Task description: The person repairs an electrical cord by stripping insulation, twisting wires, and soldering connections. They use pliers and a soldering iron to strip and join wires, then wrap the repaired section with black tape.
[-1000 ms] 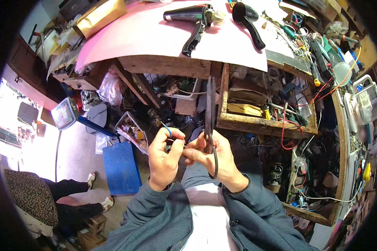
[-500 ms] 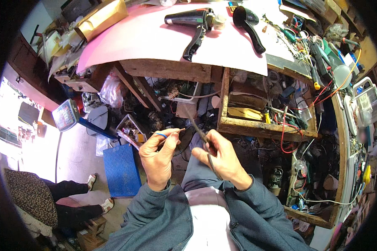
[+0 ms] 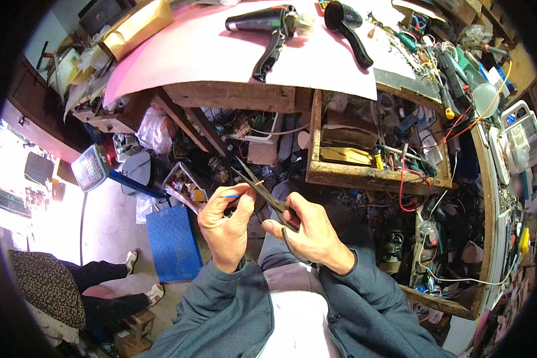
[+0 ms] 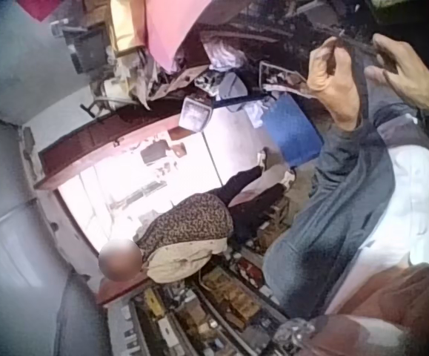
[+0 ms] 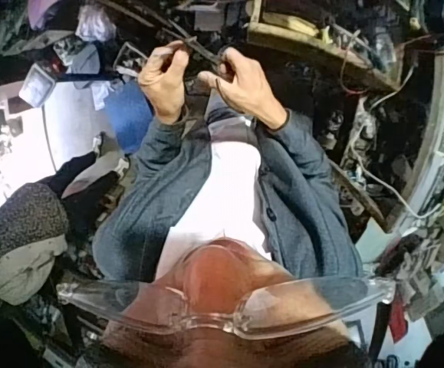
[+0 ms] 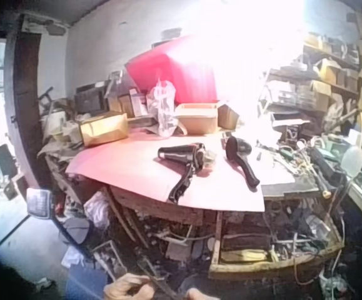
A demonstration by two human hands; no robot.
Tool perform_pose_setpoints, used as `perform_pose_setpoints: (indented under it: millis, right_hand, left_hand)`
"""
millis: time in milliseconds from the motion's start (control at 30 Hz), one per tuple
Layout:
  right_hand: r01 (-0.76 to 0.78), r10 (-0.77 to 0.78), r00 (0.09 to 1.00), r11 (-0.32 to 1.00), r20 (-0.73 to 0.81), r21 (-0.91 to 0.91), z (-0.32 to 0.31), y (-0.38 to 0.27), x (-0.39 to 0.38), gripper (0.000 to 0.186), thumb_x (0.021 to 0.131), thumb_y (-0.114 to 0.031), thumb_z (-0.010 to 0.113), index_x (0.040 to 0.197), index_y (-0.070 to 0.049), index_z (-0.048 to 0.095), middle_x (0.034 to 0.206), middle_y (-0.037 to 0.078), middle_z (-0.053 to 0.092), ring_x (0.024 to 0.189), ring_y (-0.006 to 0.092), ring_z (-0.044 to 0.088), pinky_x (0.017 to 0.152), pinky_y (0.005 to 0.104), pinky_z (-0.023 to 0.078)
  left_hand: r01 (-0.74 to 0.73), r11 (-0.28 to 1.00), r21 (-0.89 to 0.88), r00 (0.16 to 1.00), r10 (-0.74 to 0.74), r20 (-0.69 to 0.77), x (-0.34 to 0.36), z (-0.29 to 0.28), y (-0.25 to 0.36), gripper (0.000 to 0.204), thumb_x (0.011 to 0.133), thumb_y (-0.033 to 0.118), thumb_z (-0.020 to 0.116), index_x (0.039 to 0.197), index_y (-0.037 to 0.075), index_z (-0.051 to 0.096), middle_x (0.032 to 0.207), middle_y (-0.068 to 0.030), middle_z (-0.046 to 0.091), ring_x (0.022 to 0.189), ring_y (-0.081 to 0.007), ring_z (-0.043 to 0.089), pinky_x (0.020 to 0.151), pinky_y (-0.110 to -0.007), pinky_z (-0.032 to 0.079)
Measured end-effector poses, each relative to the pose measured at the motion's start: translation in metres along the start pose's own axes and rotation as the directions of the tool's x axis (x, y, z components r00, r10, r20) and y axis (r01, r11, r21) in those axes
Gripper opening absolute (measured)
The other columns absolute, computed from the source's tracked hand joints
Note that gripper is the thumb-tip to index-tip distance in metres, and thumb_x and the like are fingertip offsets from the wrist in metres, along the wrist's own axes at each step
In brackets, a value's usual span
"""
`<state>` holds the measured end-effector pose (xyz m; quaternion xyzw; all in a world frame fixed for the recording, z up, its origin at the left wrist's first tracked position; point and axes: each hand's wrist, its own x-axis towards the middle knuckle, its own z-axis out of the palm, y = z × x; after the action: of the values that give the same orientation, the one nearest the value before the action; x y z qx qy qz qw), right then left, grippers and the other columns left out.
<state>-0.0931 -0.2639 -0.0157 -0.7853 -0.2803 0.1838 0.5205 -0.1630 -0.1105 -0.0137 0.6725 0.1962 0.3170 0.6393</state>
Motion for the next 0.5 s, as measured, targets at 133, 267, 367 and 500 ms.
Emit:
perform_pose_setpoints:
  millis: [133, 267, 367, 500]
  right_hand:
    - [0.037, -0.039, 0.999, 0.997, -0.024, -0.075, 0.001, 0.003, 0.000, 0.041, 0.079, -0.027, 0.080, 0.080, -0.003, 0.048, 0.063, 0.015, 0.053, 0.057, 0.0333, 0.057, 0.054, 0.0391, 0.044]
    - [0.186, -0.191, 0.978, 0.980, -0.083, -0.064, 0.004, 0.012, 0.001, 0.031, 0.078, -0.007, 0.074, 0.076, -0.003, 0.044, 0.058, 0.010, 0.045, 0.048, 0.0224, 0.046, 0.048, 0.0336, 0.038]
    - [0.219, -0.222, 0.973, 0.974, -0.061, -0.051, 0.006, 0.015, 0.002, 0.025, 0.077, -0.003, 0.069, 0.078, -0.001, 0.045, 0.060, 0.014, 0.047, 0.051, 0.0289, 0.051, 0.049, 0.0364, 0.041]
    - [0.240, -0.241, 0.970, 0.970, -0.020, -0.033, 0.003, 0.018, 0.001, 0.022, 0.075, -0.003, 0.068, 0.079, -0.001, 0.046, 0.065, 0.015, 0.050, 0.055, 0.0345, 0.054, 0.052, 0.0386, 0.043]
  left_hand:
    - [-0.086, 0.995, 0.060, 0.996, 0.085, 0.022, 0.000, 0.001, 0.001, 0.009, 0.087, 0.000, 0.071, 0.095, -0.003, 0.071, 0.085, 0.0006, 0.066, 0.079, -0.0062, 0.058, 0.073, -0.022, 0.046]
    - [-0.004, 0.996, -0.087, 0.999, 0.008, 0.042, 0.000, -0.004, -0.006, 0.009, 0.090, 0.004, 0.063, 0.091, -0.004, 0.069, 0.073, -0.0023, 0.063, 0.054, -0.0039, 0.048, 0.048, -0.018, 0.034]
    - [0.085, 0.972, -0.219, 0.995, -0.070, 0.076, 0.002, -0.004, -0.007, 0.012, 0.089, 0.005, 0.059, 0.087, -0.004, 0.067, 0.070, -0.0025, 0.061, 0.046, -0.0043, 0.042, 0.041, -0.020, 0.029]
    - [0.365, 0.822, -0.437, 0.930, -0.303, 0.207, 0.005, -0.005, 0.004, 0.012, 0.089, 0.005, 0.054, 0.092, -0.003, 0.062, 0.063, -0.0057, 0.055, 0.045, -0.0095, 0.042, 0.040, -0.023, 0.030]
